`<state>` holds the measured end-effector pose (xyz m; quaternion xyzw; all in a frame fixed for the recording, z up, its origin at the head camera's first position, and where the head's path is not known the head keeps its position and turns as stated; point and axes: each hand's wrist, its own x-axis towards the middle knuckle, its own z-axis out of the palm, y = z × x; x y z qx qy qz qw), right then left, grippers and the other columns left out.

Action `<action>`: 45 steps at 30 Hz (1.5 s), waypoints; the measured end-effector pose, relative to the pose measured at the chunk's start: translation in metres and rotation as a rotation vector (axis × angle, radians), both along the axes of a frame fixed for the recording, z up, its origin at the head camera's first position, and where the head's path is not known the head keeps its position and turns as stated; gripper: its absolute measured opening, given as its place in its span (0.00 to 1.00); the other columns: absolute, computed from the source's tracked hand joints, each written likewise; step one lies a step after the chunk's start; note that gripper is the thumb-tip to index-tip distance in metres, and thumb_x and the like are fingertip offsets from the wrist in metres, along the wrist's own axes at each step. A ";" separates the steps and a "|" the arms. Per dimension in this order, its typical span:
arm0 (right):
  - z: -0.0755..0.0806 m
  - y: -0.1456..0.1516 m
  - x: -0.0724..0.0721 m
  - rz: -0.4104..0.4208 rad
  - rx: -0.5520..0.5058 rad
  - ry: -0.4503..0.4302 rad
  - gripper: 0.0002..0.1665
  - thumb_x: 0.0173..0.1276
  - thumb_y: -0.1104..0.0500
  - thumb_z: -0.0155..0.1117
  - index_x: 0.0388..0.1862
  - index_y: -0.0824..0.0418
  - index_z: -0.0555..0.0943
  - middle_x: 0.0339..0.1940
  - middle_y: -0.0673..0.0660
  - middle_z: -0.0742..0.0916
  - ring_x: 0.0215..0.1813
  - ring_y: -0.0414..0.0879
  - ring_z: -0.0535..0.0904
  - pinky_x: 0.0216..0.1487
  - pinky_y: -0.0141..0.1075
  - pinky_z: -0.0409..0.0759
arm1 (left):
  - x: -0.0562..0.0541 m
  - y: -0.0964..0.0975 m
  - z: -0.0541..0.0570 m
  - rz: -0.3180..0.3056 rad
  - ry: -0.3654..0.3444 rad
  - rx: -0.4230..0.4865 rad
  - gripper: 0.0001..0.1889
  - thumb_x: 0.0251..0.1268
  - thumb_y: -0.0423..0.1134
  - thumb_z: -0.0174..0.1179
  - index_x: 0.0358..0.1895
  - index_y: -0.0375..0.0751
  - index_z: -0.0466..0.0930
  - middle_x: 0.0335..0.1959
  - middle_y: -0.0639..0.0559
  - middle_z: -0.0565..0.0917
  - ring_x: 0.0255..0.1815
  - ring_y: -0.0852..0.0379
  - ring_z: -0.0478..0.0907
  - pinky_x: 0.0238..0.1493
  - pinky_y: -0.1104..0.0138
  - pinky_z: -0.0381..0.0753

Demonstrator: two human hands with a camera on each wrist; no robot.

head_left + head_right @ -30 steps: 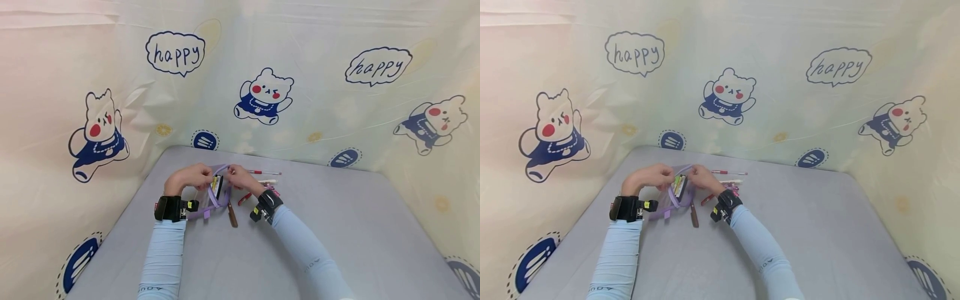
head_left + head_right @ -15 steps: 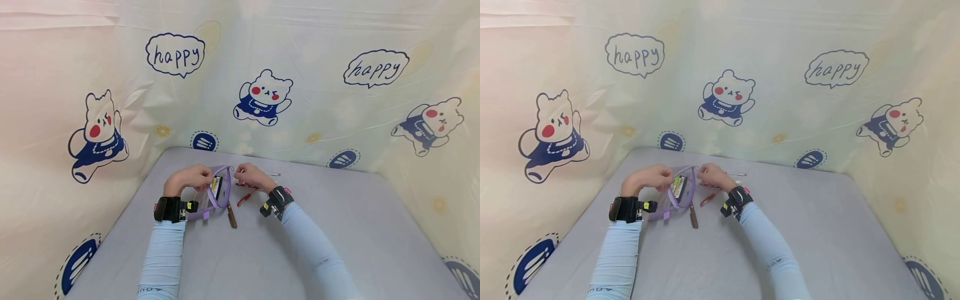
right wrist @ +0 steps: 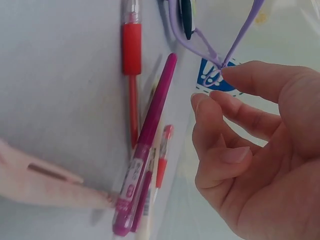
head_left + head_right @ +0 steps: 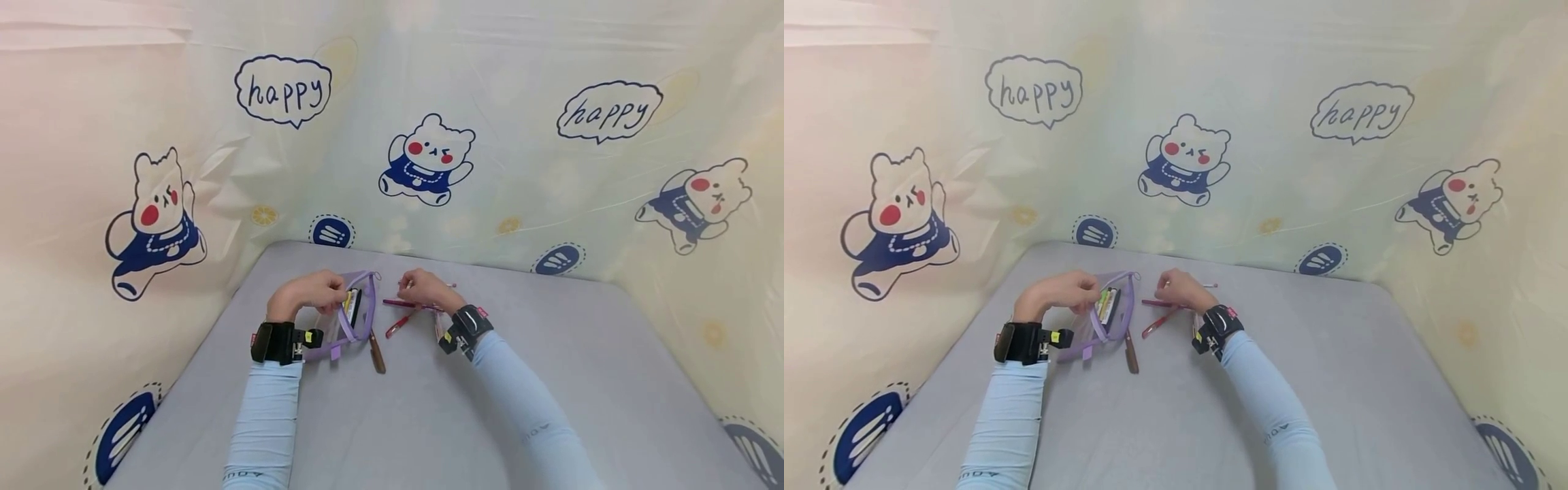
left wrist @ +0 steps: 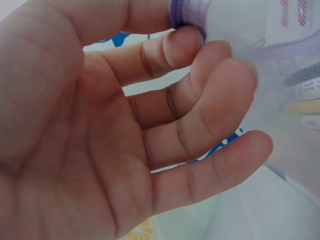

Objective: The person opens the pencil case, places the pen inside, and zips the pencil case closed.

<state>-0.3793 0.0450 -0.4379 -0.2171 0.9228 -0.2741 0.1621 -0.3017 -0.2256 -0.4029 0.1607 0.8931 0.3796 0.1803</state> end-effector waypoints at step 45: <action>-0.025 0.009 0.004 -0.075 0.231 0.158 0.08 0.63 0.63 0.65 0.41 0.54 0.83 0.40 0.53 0.82 0.38 0.47 0.76 0.37 0.35 0.71 | -0.006 0.000 0.005 0.002 -0.002 -0.017 0.08 0.66 0.34 0.50 0.29 0.36 0.75 0.26 0.50 0.77 0.28 0.55 0.74 0.33 0.65 0.78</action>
